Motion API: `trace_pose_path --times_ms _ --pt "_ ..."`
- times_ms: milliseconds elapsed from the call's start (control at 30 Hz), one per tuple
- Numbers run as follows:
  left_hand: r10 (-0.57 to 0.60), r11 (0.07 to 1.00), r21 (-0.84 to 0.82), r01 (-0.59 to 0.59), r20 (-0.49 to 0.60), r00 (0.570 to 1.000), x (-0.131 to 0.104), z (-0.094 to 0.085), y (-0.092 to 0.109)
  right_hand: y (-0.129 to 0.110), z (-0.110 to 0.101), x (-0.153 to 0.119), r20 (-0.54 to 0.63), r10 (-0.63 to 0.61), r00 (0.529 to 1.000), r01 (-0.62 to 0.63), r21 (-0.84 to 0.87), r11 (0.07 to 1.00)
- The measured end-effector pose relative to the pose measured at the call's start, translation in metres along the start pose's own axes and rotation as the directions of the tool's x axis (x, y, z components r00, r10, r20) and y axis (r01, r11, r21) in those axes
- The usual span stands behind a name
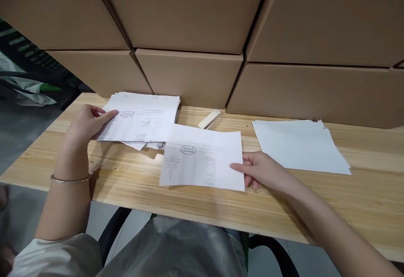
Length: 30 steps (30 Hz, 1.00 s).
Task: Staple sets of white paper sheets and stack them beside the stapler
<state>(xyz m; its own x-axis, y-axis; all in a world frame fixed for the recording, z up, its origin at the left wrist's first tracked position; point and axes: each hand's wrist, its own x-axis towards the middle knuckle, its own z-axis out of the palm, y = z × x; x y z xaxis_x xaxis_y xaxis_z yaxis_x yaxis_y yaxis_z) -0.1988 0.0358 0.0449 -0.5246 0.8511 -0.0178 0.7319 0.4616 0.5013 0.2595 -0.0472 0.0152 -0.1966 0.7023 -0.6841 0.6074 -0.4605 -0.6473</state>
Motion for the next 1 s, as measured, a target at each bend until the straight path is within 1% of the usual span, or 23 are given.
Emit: trace_pose_path --times_ms 33,100,167,200,233,267,333,367,400,433,500,600,633,700,767,800,833,867,900,933,967,1000 --pt "-0.011 1.0 -0.016 0.012 0.016 1.0 0.0 0.0 0.001 0.012 0.0 -0.003 -0.005 0.035 0.999 -0.035 -0.025 0.999" --pt "-0.046 0.995 -0.086 0.05 0.045 0.998 0.001 0.0 0.001 0.028 -0.001 -0.007 -0.032 0.077 0.997 -0.08 -0.089 0.993" --pt "-0.078 0.981 -0.171 0.086 0.054 0.995 0.003 0.001 0.001 0.035 -0.002 -0.011 -0.057 0.087 0.995 -0.096 -0.166 0.981" --pt "-0.091 0.974 -0.203 0.101 0.055 0.994 0.004 0.001 0.0 0.035 -0.004 -0.013 -0.088 0.076 0.993 -0.095 -0.234 0.968" --pt "-0.098 0.968 -0.226 0.108 0.057 0.994 0.006 0.002 -0.001 0.033 -0.005 -0.016 -0.145 0.051 0.988 -0.097 -0.326 0.94" --pt "-0.099 0.964 -0.241 0.111 0.06 0.993 0.007 0.002 -0.002 0.03 -0.005 -0.018 -0.225 0.012 0.974 -0.111 -0.431 0.896" --pt "-0.099 0.958 -0.262 0.115 0.072 0.992 0.008 0.002 -0.003 0.018 -0.006 -0.023 -0.392 -0.105 0.914 -0.165 -0.596 0.786" --pt "-0.1 0.955 -0.273 0.117 0.077 0.992 0.009 0.002 -0.003 0.01 -0.004 -0.025 -0.443 -0.165 0.881 -0.179 -0.635 0.752" --pt "-0.1 0.952 -0.283 0.119 0.08 0.992 0.009 0.001 -0.003 0.001 -0.002 -0.027 -0.464 -0.214 0.86 -0.166 -0.649 0.742" --pt "-0.1 0.949 -0.291 0.119 0.08 0.992 0.008 0.001 -0.003 -0.009 0.0 -0.027 -0.458 -0.255 0.851 -0.126 -0.65 0.749" --pt "-0.097 0.944 -0.309 0.115 0.075 0.993 0.007 0.0 -0.002 -0.031 0.008 -0.023 -0.41 -0.329 0.85 -0.008 -0.636 0.772" --pt "-0.092 0.934 -0.341 0.103 0.048 0.995 0.003 -0.002 0.0 -0.067 0.024 -0.004 -0.312 -0.427 0.848 0.195 -0.567 0.801" --pt "-0.094 0.931 -0.351 0.1 0.035 0.995 0.002 -0.002 0.001 -0.079 0.03 0.005 -0.276 -0.454 0.847 0.266 -0.52 0.812" --pt "-0.102 0.93 -0.355 0.092 -0.008 0.995 0.0 -0.002 0.002 -0.101 0.042 0.026 -0.173 -0.469 0.866 0.388 -0.357 0.849" --pt "-0.102 0.938 -0.339 0.069 -0.08 0.992 0.0 -0.002 0.0 -0.121 0.053 0.048 -0.109 -0.423 0.9 0.4 -0.184 0.898" --pt "-0.085 0.943 -0.331 0.041 -0.118 0.989 0.001 -0.002 -0.001 -0.129 0.058 0.057 -0.098 -0.418 0.903 0.4 -0.163 0.902" --pt "-0.049 0.946 -0.324 -0.007 -0.165 0.985 0.004 -0.001 -0.003 -0.136 0.062 0.065 -0.109 -0.43 0.896 0.407 -0.184 0.895" --pt "0.009 0.948 -0.308 -0.079 -0.221 0.975 0.007 0.0 -0.005 -0.143 0.065 0.072 -0.135 -0.452 0.882 0.417 -0.225 0.881" --pt "0.087 0.948 -0.271 -0.167 -0.284 0.955 0.01 0.001 -0.008 -0.148 0.068 0.076 -0.166 -0.481 0.861 0.427 -0.276 0.861" --pt "0.172 0.944 -0.207 -0.258 -0.357 0.918 0.013 0.002 -0.011 -0.151 0.068 0.08 -0.197 -0.509 0.838 0.435 -0.321 0.841" --pt "0.254 0.935 -0.121 -0.333 -0.426 0.868 0.015 0.003 -0.013 -0.154 0.068 0.081 -0.223 -0.531 0.818 0.44 -0.351 0.826" --pt "0.325 0.921 -0.028 -0.388 -0.489 0.809 0.017 0.003 -0.014 -0.155 0.067 0.082 -0.242 -0.543 0.804 0.443 -0.367 0.818"
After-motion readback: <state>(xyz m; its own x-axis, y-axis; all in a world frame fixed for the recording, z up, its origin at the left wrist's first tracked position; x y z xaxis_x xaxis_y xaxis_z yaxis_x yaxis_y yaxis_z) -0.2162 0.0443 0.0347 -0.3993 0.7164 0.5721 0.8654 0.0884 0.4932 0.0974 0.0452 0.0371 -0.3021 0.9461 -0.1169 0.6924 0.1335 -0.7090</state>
